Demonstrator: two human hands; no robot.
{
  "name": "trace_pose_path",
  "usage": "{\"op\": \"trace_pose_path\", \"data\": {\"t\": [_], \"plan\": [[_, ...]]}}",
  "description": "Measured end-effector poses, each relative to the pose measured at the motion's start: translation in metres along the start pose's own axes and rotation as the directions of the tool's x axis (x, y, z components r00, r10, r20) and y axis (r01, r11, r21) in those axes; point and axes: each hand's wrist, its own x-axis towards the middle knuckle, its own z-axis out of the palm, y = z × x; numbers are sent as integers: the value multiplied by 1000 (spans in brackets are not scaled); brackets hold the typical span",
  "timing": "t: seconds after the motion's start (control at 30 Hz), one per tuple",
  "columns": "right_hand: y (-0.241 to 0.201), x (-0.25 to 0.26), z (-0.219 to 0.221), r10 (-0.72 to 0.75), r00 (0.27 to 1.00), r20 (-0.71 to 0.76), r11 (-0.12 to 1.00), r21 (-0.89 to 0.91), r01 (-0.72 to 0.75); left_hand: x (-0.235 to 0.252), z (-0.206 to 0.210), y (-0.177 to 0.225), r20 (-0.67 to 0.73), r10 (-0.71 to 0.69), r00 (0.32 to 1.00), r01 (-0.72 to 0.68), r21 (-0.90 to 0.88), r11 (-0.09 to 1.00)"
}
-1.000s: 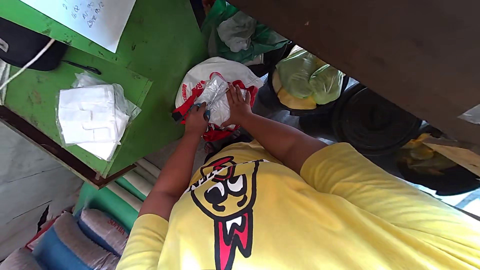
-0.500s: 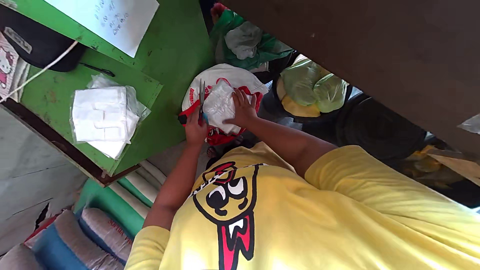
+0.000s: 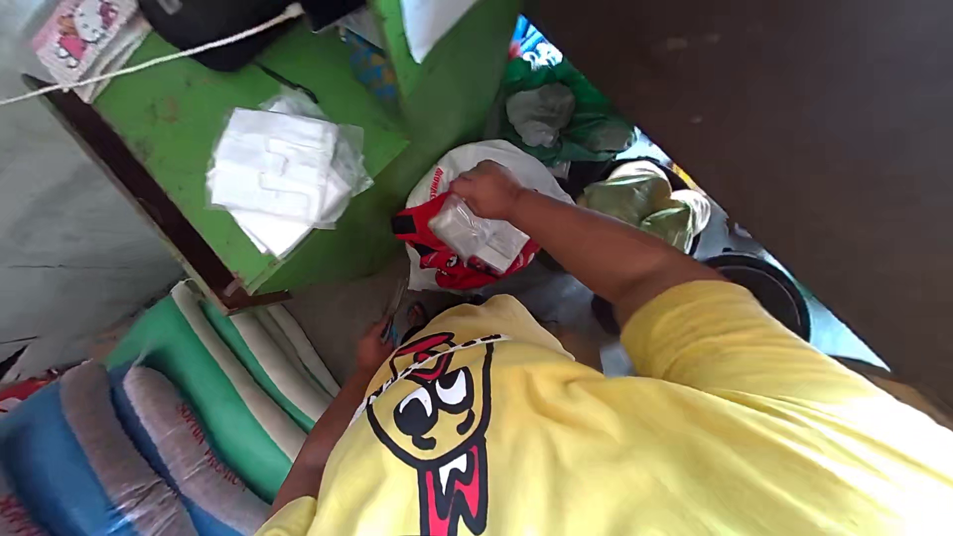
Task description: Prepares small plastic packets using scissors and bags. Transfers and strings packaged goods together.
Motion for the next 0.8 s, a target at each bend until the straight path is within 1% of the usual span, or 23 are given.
{"op": "trace_pose_path", "data": {"t": [0.03, 0.07, 0.1, 0.13, 0.17, 0.23, 0.3, 0.33, 0.4, 0.43, 0.47, 0.5, 0.53, 0.57, 0.6, 0.63, 0.67, 0.7, 0.73, 0.77, 0.8], "plan": [[-17, 7, -14, -102, 987, -126, 994, 11, 104, -5, -5, -12, 21, -55, 998, 55, 19, 998], [-37, 16, -31, -135, 969, -208, 989, 33, 145, -10, -8, -27, 26, -80, 996, 79, 26, 996], [-61, 27, -53, -96, 962, -255, 990, 73, 119, -13, -11, -41, 40, -93, 995, 91, 33, 995], [-85, 41, -77, 3, 961, -278, 990, 139, 37, -16, -15, -51, 61, -101, 993, 99, 37, 994], [-107, 56, -98, 134, 944, -300, 973, 219, -69, -19, -19, -59, 85, -107, 991, 104, 44, 994], [-133, 93, -125, 378, 860, -342, 889, 395, -233, -22, -28, -67, 121, -129, 984, 123, 52, 991], [-143, 133, -129, 556, 753, -353, 756, 591, -281, -23, -32, -71, 133, -129, 983, 122, 56, 991], [-145, 151, -124, 634, 702, -325, 670, 683, -290, -22, -33, -72, 130, -116, 985, 111, 51, 993], [-148, 181, -101, 767, 611, -193, 469, 819, -330, -21, -36, -71, 137, -84, 987, 81, 31, 996], [-148, 192, -85, 815, 571, -102, 369, 850, -375, -19, -36, -71, 138, -69, 988, 67, 25, 997], [-148, 198, -67, 839, 544, -13, 293, 853, -431, -17, -37, -70, 141, -61, 988, 58, 25, 998], [-149, 200, -51, 845, 532, 45, 262, 833, -487, -15, -36, -71, 135, -50, 990, 48, 22, 999], [-151, 197, -36, 833, 550, 56, 298, 792, -533, -13, -35, -72, 127, -37, 991, 34, 24, 999], [-153, 189, -24, 805, 593, 9, 402, 727, -557, -11, -34, -73, 120, -18, 993, 15, 26, 1000], [-155, 177, -12, 765, 637, -91, 531, 649, -545, -8, -33, -75, 115, 4, 993, -7, 24, 1000], [-155, 162, 2, 699, 678, -227, 665, 556, -499, -6, -34, -75, 114, 19, 993, -22, 25, 999], [-154, 143, 19, 609, 713, -347, 776, 449, -443, -5, -36, -72, 120, 26, 992, -30, 25, 999], [-151, 120, 36, 528, 746, -405, 845, 340, -413, -5, -38, -69, 129, 30, 991, -35, 33, 999], [-147, 93, 51, 482, 783, -393, 875, 252, -413, -3, -39, -66, 151, 26, 988, -33, 48, 998], [-142, 64, 66, 476, 818, -324, 879, 194, -435, -1, -37, -64, 174, 19, 985, -30, 60, 998], [-134, 35, 79, 505, 834, -222, 863, 158, -480, 3, -34, -64, 195, 16, 981, -31, 75, 997]]}}
